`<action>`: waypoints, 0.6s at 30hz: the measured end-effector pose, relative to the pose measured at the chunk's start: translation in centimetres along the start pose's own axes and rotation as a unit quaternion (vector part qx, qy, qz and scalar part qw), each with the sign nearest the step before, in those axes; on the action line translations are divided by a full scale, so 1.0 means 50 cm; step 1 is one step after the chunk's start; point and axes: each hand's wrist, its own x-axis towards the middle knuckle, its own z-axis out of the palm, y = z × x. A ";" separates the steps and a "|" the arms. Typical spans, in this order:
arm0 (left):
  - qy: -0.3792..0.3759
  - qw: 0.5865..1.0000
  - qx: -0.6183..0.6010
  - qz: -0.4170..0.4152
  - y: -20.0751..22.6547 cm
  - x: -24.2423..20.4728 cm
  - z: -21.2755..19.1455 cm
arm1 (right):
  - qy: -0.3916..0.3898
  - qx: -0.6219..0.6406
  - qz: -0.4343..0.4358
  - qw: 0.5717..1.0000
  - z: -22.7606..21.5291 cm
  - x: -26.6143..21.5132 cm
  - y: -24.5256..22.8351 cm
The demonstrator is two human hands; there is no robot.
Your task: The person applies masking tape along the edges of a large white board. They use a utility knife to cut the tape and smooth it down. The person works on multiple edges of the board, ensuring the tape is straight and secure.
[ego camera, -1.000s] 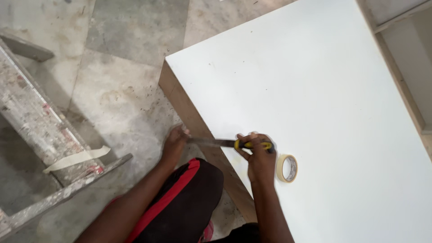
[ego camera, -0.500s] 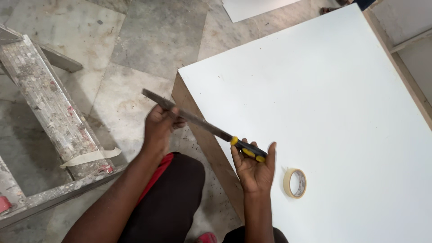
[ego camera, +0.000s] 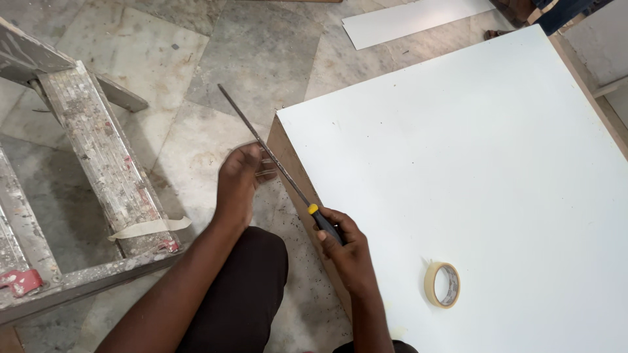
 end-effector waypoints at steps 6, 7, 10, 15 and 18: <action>-0.011 0.990 0.137 -0.030 -0.018 -0.012 0.000 | 0.042 -0.183 -0.183 0.965 0.042 -0.012 -0.013; -0.012 0.990 0.136 -0.031 -0.019 -0.007 -0.007 | 0.049 -0.211 -0.193 0.957 0.044 -0.015 -0.015; -0.036 0.983 0.163 -0.080 -0.016 0.022 -0.046 | 0.042 -0.242 -0.196 0.949 0.037 -0.020 -0.016; -0.029 0.997 0.053 -0.055 0.022 0.065 -0.137 | 0.000 -0.114 -0.164 0.980 0.026 -0.019 0.010; 0.214 0.939 -0.268 0.029 0.069 0.081 -0.182 | -0.018 0.055 -0.018 0.998 0.055 -0.021 0.020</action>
